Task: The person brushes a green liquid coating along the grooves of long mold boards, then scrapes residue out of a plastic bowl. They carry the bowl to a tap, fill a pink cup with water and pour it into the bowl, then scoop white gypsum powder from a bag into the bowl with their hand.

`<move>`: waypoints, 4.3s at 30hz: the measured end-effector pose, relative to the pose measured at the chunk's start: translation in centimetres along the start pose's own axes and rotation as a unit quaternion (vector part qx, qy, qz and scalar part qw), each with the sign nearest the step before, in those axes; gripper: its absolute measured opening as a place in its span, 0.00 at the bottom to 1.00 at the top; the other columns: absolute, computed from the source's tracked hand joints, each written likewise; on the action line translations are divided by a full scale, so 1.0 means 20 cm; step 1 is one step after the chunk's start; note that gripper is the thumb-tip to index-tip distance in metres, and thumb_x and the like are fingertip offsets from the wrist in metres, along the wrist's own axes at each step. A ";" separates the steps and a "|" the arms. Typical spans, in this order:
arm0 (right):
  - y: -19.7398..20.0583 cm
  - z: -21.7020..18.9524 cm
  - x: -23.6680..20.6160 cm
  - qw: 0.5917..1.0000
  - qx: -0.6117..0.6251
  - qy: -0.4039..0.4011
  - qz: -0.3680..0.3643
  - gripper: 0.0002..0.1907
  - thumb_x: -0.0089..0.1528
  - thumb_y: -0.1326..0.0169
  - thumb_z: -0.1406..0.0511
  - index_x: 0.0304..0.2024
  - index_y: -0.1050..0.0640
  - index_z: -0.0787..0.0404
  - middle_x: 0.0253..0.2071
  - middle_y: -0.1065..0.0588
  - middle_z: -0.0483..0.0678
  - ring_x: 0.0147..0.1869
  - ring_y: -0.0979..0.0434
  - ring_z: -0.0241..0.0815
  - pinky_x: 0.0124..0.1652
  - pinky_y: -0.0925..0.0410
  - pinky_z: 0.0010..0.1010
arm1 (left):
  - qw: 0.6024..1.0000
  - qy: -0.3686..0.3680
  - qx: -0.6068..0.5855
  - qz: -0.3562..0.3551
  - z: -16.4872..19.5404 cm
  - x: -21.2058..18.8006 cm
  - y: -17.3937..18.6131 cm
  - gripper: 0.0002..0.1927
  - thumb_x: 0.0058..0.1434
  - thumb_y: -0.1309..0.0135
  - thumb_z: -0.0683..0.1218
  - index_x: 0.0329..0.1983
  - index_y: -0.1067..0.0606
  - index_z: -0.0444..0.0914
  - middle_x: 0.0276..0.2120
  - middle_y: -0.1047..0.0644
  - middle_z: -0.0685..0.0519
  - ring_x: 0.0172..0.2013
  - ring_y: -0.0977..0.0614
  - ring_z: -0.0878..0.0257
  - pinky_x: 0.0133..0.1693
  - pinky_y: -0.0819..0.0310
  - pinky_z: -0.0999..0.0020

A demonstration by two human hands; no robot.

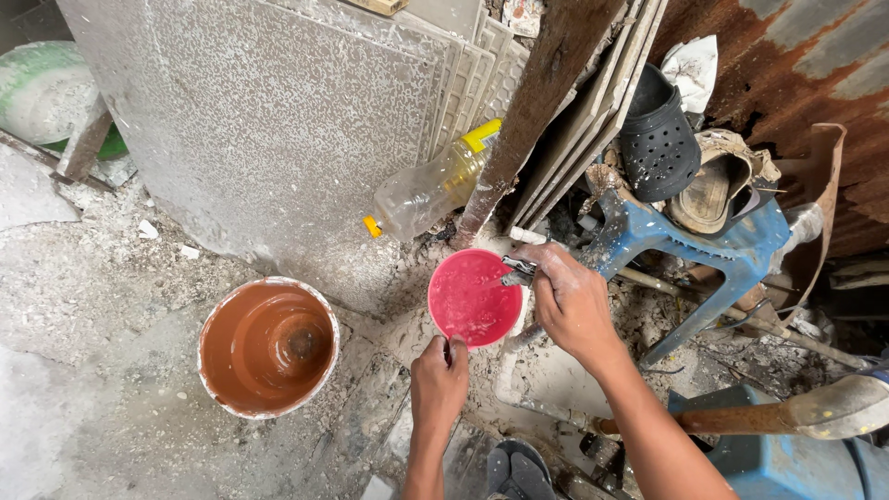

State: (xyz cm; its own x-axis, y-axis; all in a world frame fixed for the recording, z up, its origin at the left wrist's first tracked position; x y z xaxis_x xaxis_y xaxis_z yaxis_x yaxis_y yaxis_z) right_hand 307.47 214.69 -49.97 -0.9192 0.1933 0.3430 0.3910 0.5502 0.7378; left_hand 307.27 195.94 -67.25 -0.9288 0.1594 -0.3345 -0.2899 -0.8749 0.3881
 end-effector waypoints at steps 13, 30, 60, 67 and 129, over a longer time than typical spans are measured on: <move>0.02 -0.04 0.02 1.000 0.014 0.013 0.009 0.17 0.62 0.56 0.76 0.48 0.22 0.59 0.48 0.22 0.50 0.42 0.20 0.52 0.40 0.28 0.38 | 1.000 0.024 0.004 -0.015 -0.03 0.01 -0.02 0.18 0.68 0.52 0.52 0.28 0.25 0.34 0.18 0.22 0.45 0.17 0.22 0.60 0.24 0.31 0.59; 0.01 -0.02 0.02 0.999 0.045 0.002 0.009 0.18 0.62 0.58 0.78 0.47 0.21 0.60 0.47 0.23 0.50 0.45 0.20 0.48 0.45 0.29 0.34 | 0.999 0.034 0.009 -0.035 -0.07 0.02 -0.05 0.17 0.69 0.53 0.50 0.29 0.25 0.36 0.17 0.23 0.49 0.15 0.24 0.65 0.20 0.34 0.64; -0.03 0.07 0.00 0.987 0.148 -0.020 -0.057 0.19 0.63 0.61 0.79 0.47 0.21 0.63 0.48 0.24 0.49 0.48 0.24 0.42 0.49 0.31 0.30 | 1.000 0.004 0.002 -0.010 -0.04 0.03 -0.04 0.16 0.67 0.52 0.50 0.30 0.24 0.34 0.17 0.22 0.45 0.16 0.21 0.59 0.23 0.31 0.58; -0.05 0.11 -0.03 0.973 0.203 0.023 -0.105 0.20 0.60 0.62 0.81 0.42 0.20 0.63 0.50 0.24 0.51 0.56 0.23 0.44 0.54 0.32 0.34 | 1.000 0.004 -0.009 -0.007 -0.04 0.03 -0.05 0.15 0.66 0.50 0.49 0.30 0.23 0.34 0.17 0.22 0.45 0.16 0.21 0.58 0.24 0.31 0.58; -1.75 -0.50 -0.50 0.657 0.356 -0.342 -0.569 0.57 0.56 0.48 0.44 0.77 0.65 0.47 0.78 0.48 0.53 0.75 0.35 0.58 0.69 0.37 0.52 | 0.839 0.329 0.172 0.396 -0.86 -0.43 1.48 0.18 0.67 0.51 0.58 0.49 0.28 0.42 0.37 0.16 0.43 0.38 0.15 0.41 0.41 0.23 0.43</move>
State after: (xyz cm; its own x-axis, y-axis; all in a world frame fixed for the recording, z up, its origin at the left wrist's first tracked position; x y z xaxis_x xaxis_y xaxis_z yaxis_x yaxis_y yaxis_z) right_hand 303.44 185.32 -73.42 -0.4978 -0.4871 -0.7176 -0.4654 0.8482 -0.2529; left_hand 310.69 160.85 -67.71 -0.5647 -0.7975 -0.2122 0.2044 -0.3843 0.9003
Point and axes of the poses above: each hand's wrist, its own x-axis towards the middle knuckle, its own y-axis out of the back of the hand, z = x × y, the point moved 7 cm from there along x, towards the middle knuckle
